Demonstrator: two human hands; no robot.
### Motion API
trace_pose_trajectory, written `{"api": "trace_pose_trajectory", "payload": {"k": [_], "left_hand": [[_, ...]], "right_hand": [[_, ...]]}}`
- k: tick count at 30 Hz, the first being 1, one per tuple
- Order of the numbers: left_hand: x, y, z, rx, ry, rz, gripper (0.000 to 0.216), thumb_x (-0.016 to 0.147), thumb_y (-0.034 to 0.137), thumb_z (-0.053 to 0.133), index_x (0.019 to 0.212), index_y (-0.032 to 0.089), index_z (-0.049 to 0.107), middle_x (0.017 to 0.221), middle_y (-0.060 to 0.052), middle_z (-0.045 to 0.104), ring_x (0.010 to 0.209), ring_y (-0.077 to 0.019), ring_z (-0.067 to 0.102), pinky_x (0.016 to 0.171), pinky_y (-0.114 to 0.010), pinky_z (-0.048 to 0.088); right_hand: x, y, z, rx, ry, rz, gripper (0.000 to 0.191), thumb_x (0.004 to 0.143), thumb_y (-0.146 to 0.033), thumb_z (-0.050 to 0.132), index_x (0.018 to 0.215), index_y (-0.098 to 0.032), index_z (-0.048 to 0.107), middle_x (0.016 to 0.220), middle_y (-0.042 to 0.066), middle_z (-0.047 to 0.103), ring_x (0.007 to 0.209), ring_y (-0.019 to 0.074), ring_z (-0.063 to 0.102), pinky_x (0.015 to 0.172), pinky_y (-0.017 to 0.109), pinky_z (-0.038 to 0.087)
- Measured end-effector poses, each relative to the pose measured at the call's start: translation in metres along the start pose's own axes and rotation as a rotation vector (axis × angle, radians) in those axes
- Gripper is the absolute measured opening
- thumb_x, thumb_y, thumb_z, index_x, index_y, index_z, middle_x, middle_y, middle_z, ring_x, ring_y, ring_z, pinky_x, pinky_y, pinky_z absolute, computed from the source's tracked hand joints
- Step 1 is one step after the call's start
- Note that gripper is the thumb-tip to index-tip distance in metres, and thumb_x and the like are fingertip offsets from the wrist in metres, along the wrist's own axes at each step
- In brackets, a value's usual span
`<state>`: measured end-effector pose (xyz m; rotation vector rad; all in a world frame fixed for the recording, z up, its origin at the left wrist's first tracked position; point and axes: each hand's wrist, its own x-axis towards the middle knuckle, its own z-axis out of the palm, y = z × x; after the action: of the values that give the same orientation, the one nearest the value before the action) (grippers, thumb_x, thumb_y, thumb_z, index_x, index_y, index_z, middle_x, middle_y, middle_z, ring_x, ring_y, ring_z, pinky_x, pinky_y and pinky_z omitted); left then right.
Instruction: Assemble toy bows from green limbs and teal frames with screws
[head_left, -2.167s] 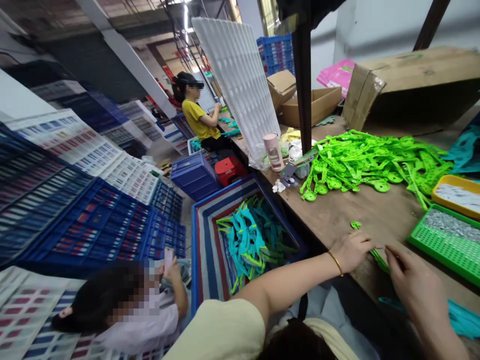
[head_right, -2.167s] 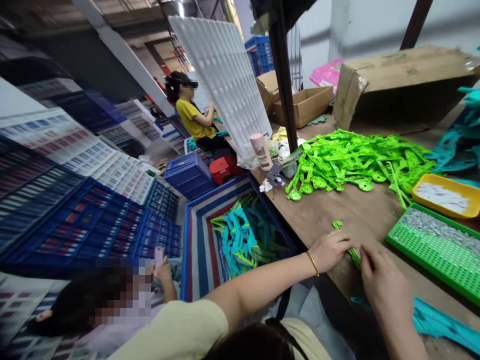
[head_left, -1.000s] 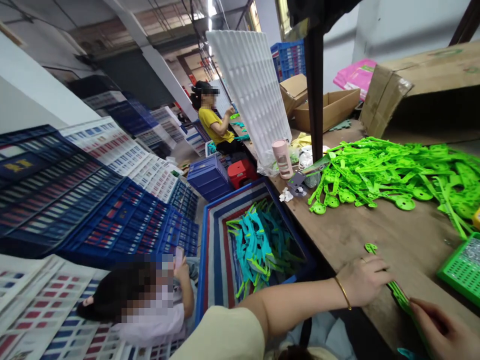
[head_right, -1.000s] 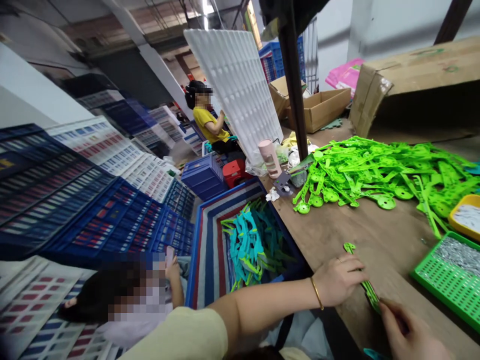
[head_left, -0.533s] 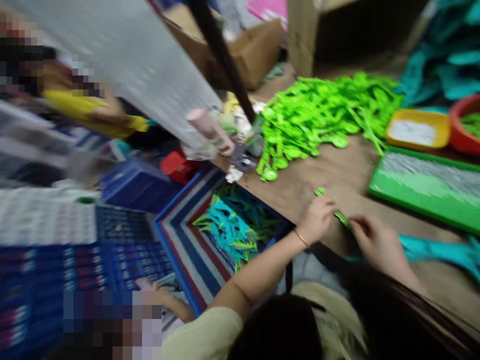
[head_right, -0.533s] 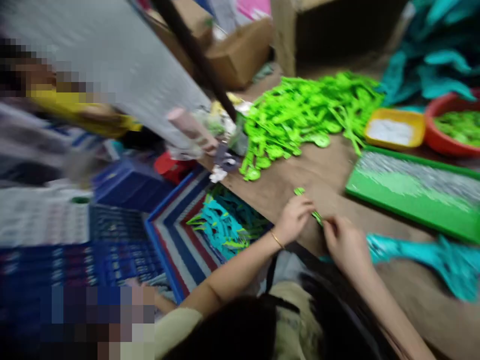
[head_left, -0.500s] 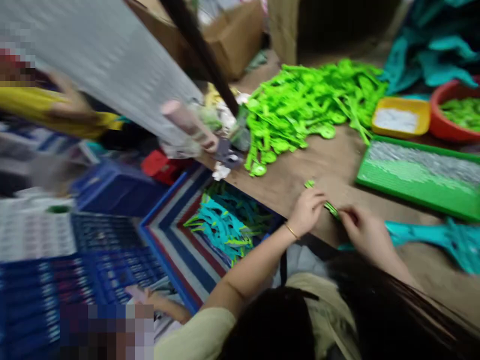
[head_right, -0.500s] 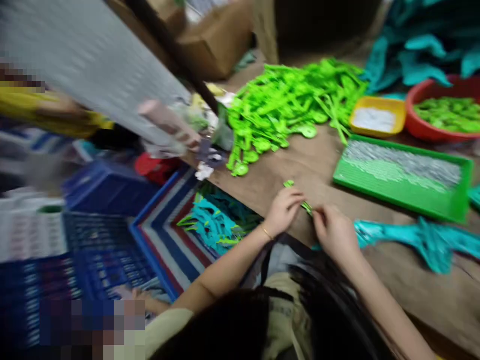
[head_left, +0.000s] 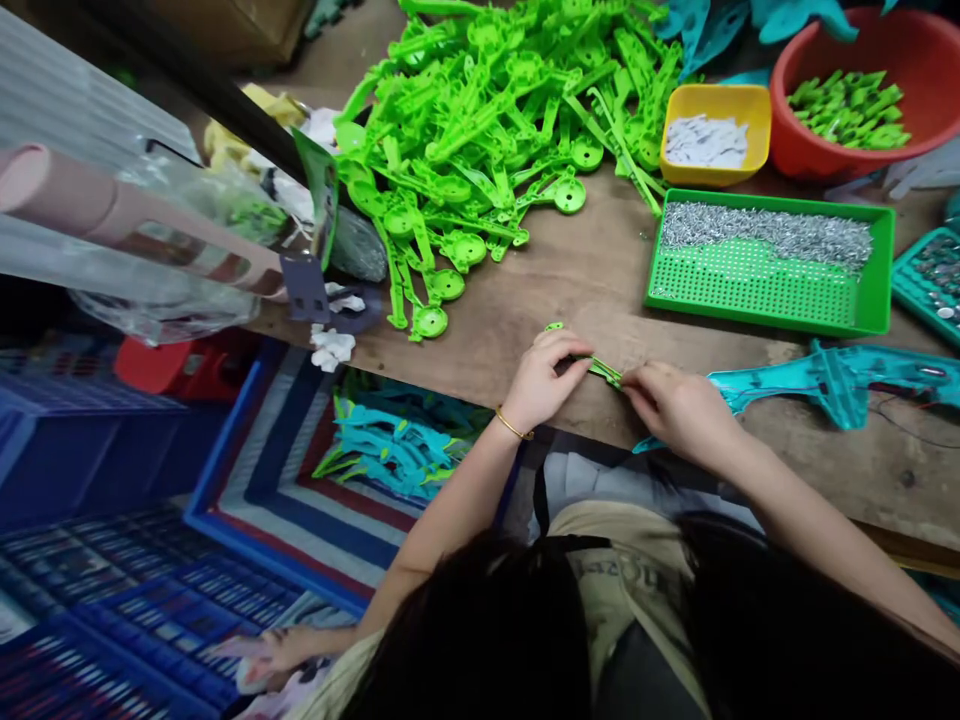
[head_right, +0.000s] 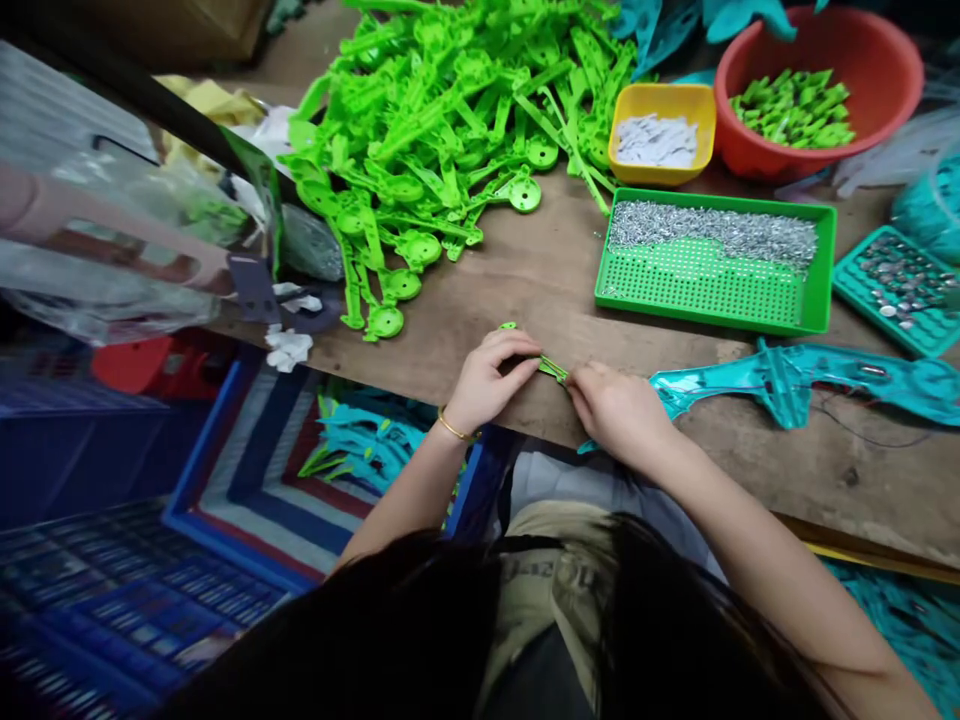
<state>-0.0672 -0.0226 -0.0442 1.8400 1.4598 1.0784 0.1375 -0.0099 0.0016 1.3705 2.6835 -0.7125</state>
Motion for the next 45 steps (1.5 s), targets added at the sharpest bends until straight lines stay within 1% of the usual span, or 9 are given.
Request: {"api": "trace_pose_trajectory", "payload": {"k": [5,10,17,23,30,36,39,42,45], "left_hand": [[-0.002,0.006,0.005,0.053,-0.033,0.000,0.008,0.084,0.024,0.067,0.088,0.022,0.073,0.099,-0.004,0.064,0.100,-0.0170,0.058,0.096,-0.037,0.046],[-0.005,0.006,0.008,0.106,-0.059,0.002,0.007,0.083,0.024,0.068,0.086,0.024,0.075,0.103,-0.003,0.063,0.107,-0.0181,0.055,0.104,-0.040,0.039],[-0.004,0.008,0.011,0.134,-0.056,-0.033,0.005,0.083,0.026,0.069,0.084,0.024,0.074,0.102,-0.002,0.063,0.106,-0.0176,0.055,0.105,-0.041,0.038],[-0.004,0.011,0.010,0.141,-0.048,-0.036,0.005,0.082,0.026,0.069,0.084,0.023,0.072,0.101,-0.002,0.062,0.106,-0.0176,0.055,0.105,-0.040,0.038],[-0.004,0.012,0.011,0.139,-0.036,-0.034,0.006,0.084,0.025,0.067,0.084,0.022,0.072,0.100,-0.002,0.063,0.105,-0.0178,0.055,0.104,-0.039,0.038],[-0.005,0.011,0.016,0.163,-0.023,-0.073,0.005,0.083,0.027,0.068,0.084,0.024,0.072,0.101,-0.001,0.063,0.107,-0.0188,0.054,0.101,-0.039,0.038],[-0.005,0.012,0.017,0.175,-0.017,-0.077,0.003,0.082,0.026,0.069,0.083,0.024,0.072,0.100,-0.001,0.063,0.109,-0.0199,0.053,0.099,-0.039,0.039],[-0.004,0.013,0.017,0.166,-0.013,-0.077,0.003,0.082,0.024,0.069,0.079,0.024,0.072,0.099,-0.001,0.064,0.108,-0.0197,0.054,0.099,-0.039,0.039],[-0.004,0.013,0.018,0.168,-0.018,-0.094,0.005,0.081,0.025,0.070,0.077,0.024,0.071,0.099,-0.001,0.065,0.109,-0.0201,0.054,0.099,-0.039,0.038]], "right_hand": [[0.002,0.006,-0.008,-0.026,-0.029,-0.023,0.027,0.096,-0.025,0.040,0.105,-0.017,0.064,0.101,0.009,0.069,0.089,0.0229,0.067,0.070,0.031,0.046],[0.004,0.013,-0.008,0.036,0.043,-0.025,0.025,0.095,-0.028,0.045,0.104,-0.018,0.066,0.099,0.008,0.070,0.089,0.0223,0.067,0.073,0.031,0.047],[0.004,0.016,-0.004,0.058,0.126,0.039,0.026,0.095,-0.031,0.047,0.103,-0.016,0.067,0.097,0.009,0.071,0.086,0.0235,0.067,0.071,0.032,0.047],[0.003,0.015,-0.004,0.118,0.166,-0.019,0.023,0.094,-0.029,0.049,0.100,-0.017,0.068,0.093,0.008,0.071,0.082,0.0207,0.066,0.070,0.030,0.047],[0.000,0.017,-0.007,0.240,0.070,-0.077,0.020,0.091,-0.022,0.052,0.103,-0.018,0.068,0.096,0.007,0.072,0.086,0.0192,0.067,0.075,0.030,0.048],[0.002,0.015,-0.005,0.312,0.144,-0.089,0.020,0.092,-0.028,0.053,0.098,-0.018,0.069,0.089,0.006,0.069,0.082,0.0181,0.065,0.074,0.029,0.047],[0.004,0.011,-0.006,0.360,0.128,-0.109,0.021,0.093,-0.029,0.051,0.098,-0.019,0.069,0.088,0.005,0.067,0.082,0.0167,0.063,0.073,0.028,0.045],[0.007,0.007,-0.009,0.426,0.105,-0.080,0.021,0.093,-0.028,0.050,0.094,-0.018,0.068,0.090,0.005,0.067,0.083,0.0159,0.062,0.075,0.027,0.044],[0.010,0.005,-0.013,0.459,0.082,0.011,0.017,0.089,-0.028,0.053,0.086,-0.018,0.066,0.082,0.003,0.066,0.075,0.0142,0.059,0.068,0.025,0.041]]}}
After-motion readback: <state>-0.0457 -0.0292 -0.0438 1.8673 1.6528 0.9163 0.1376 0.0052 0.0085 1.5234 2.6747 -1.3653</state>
